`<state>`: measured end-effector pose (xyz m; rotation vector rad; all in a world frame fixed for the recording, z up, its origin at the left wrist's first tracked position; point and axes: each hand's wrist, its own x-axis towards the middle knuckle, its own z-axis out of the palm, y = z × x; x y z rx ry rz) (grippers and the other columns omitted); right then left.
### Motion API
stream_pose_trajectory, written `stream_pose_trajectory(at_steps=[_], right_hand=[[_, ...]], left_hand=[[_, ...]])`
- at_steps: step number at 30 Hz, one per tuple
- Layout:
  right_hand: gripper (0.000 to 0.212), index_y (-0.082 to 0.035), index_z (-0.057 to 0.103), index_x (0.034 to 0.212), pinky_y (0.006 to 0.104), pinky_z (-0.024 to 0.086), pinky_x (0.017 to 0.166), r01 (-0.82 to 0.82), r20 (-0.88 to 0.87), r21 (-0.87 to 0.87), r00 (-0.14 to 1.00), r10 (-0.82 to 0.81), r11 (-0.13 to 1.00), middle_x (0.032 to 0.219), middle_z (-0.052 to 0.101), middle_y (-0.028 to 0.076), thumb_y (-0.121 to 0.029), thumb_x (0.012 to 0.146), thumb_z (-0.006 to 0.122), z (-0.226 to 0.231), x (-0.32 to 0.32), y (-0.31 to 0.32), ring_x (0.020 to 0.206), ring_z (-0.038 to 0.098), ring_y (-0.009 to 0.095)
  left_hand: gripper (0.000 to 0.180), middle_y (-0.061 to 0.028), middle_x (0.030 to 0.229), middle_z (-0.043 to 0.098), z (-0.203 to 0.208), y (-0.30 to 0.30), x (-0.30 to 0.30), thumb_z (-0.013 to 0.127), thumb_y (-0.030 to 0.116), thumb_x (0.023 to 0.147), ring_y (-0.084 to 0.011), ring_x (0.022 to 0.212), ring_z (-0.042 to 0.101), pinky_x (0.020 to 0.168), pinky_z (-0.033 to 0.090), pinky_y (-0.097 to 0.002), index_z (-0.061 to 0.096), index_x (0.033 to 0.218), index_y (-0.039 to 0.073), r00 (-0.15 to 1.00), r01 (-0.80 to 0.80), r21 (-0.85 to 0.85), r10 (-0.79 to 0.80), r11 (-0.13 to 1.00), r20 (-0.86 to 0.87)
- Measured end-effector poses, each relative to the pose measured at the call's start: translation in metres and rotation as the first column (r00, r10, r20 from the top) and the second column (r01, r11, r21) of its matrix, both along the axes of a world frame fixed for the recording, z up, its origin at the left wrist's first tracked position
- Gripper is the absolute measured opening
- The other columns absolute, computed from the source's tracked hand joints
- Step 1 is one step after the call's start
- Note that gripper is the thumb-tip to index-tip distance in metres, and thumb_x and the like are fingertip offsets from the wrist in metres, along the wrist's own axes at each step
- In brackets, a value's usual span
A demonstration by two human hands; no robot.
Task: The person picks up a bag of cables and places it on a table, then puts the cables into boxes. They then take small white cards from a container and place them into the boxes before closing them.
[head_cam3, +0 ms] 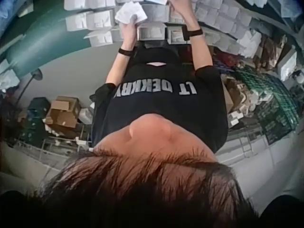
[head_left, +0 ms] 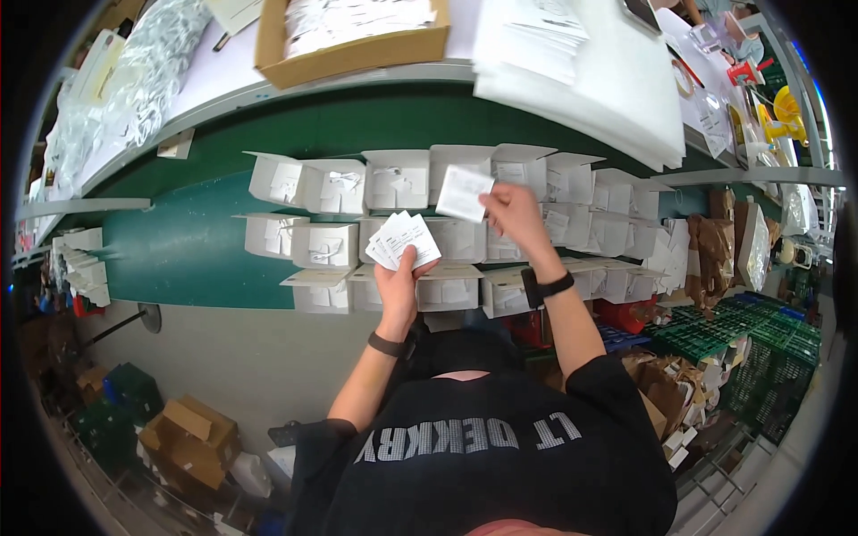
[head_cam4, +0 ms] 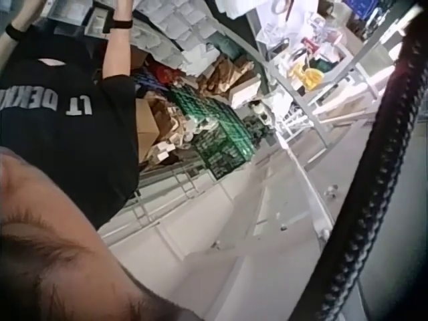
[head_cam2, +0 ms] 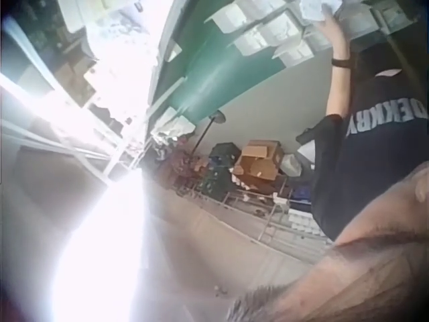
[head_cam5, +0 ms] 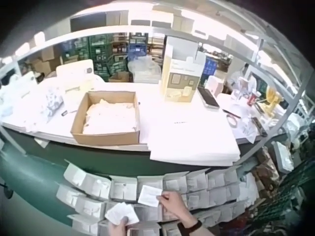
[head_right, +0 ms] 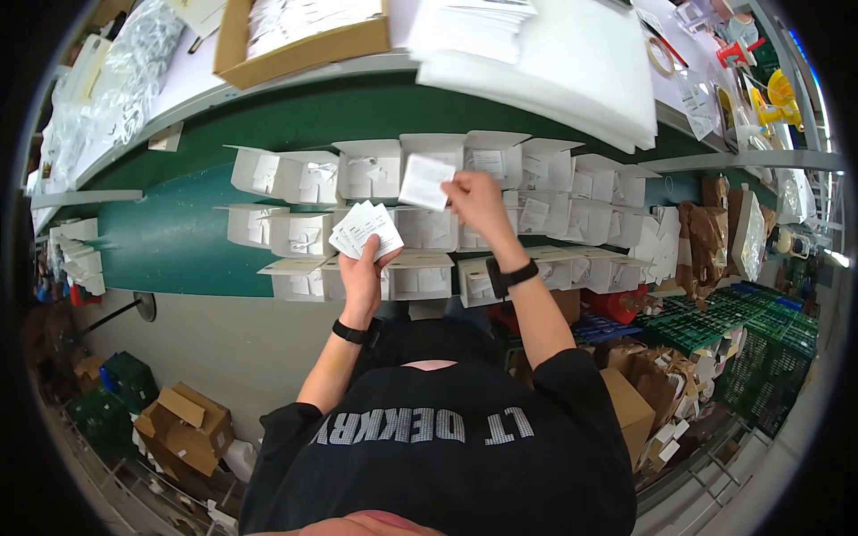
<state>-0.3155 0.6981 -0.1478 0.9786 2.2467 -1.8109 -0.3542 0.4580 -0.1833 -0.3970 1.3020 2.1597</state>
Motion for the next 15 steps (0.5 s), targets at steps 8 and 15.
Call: stream_pose_trajectory(at_steps=[8,15], right_hand=[[0.032,0.005,0.073,0.107,0.0403,0.056,0.067,-0.305,0.031,0.151,0.952,0.304,0.94,0.083,0.075,0.019,-0.022,0.091,0.077,-0.003,0.017,-0.116,0.076,0.076,0.028],[0.027,0.005,0.071,0.105,0.0369,0.054,0.068,0.153,-0.145,0.011,0.978,-0.15,0.988,0.079,0.074,0.017,-0.018,0.092,0.076,-0.055,0.047,-0.121,0.071,0.072,0.025]], left_hand=[[0.04,-0.015,0.127,0.067,-0.039,-0.071,-0.009,0.06,0.004,0.102,-0.0267,0.103,0.073,0.084,0.065,-0.0411,0.05,0.14,-0.005,0.912,0.324,-0.232,-0.368,0.917,-0.18],[0.037,-0.0174,0.121,0.069,-0.018,-0.085,-0.023,0.057,0.009,0.105,-0.031,0.097,0.075,0.083,0.066,-0.0424,0.05,0.137,-0.009,0.97,0.222,0.063,-0.227,0.973,0.089]])
